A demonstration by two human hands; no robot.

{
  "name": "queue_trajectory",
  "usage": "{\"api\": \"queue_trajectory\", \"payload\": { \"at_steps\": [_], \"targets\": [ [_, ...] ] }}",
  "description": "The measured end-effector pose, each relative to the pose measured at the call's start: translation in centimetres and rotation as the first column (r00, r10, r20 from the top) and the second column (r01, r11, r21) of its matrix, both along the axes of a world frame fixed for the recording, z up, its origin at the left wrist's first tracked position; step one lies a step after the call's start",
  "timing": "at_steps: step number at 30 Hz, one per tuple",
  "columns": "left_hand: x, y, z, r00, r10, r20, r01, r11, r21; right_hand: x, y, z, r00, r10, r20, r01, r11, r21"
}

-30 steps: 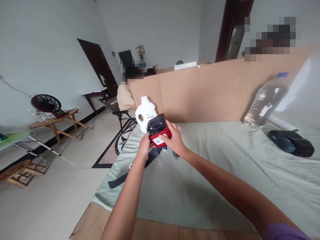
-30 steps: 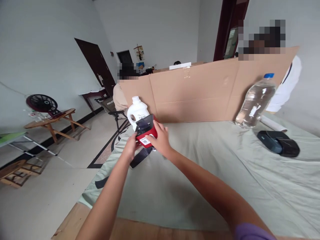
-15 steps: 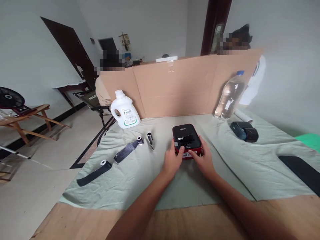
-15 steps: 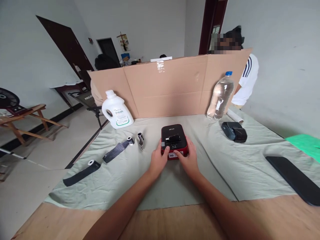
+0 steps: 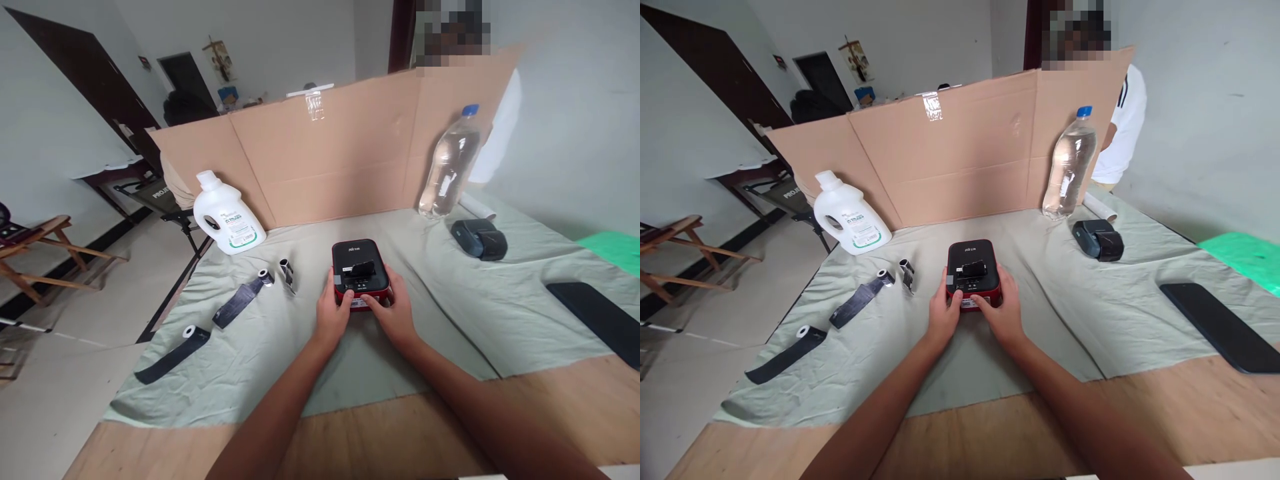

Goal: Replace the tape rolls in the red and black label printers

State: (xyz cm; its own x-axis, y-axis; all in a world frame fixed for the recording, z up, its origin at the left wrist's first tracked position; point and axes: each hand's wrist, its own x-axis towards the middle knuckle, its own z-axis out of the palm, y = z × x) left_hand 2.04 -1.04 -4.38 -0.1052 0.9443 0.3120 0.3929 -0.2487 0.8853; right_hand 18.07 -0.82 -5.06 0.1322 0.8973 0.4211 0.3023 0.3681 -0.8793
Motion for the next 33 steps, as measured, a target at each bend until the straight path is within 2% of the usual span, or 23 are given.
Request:
{"api": "queue_trajectory", "payload": {
  "at_steps": [5,9,15,23,28,31,33],
  "targets": [
    [-0.3,-0.4,-0.4,0.999,-0.04,0.037,0.039,0.999,0.008,0.0,0.0,0.6,0.999,-0.039,0.036,0.035,0.996,0.086],
    [-0.5,-0.7,-0.5,0.997,-0.025,0.071,0.022,0.999,0.049,0.3,0.1,0.7,0.995,-0.045,0.09,0.034,0.992,0.123],
    [-0.7,-0.7,-0.4,0.986,-0.07,0.151,0.062,0.997,0.053,0.6,0.4,0.4,0.993,-0.047,0.113,0.036,0.994,0.103],
    [-0.8,0.2,-0.8,0.986,-0.012,0.169,0.014,1.0,-0.012,0.9,0.8,0.4,0.989,-0.038,0.146,0.027,0.997,0.075],
    [-1.1,-0.1,-0.7,0.995,-0.048,0.091,0.03,0.982,0.187,1.5,1.0,0.5,0.995,0.048,0.084,-0.052,0.998,0.046],
    [-1.4,-0.2,-0.6,0.999,-0.036,0.015,0.03,0.961,0.275,1.9,1.2,0.8,0.989,0.1,0.11,-0.105,0.994,0.043],
    [-1.5,-0.1,-0.7,0.999,-0.025,-0.022,0.031,0.952,0.304,2.1,1.5,1.5,0.986,0.091,0.141,-0.101,0.992,0.07]
  ]
}}
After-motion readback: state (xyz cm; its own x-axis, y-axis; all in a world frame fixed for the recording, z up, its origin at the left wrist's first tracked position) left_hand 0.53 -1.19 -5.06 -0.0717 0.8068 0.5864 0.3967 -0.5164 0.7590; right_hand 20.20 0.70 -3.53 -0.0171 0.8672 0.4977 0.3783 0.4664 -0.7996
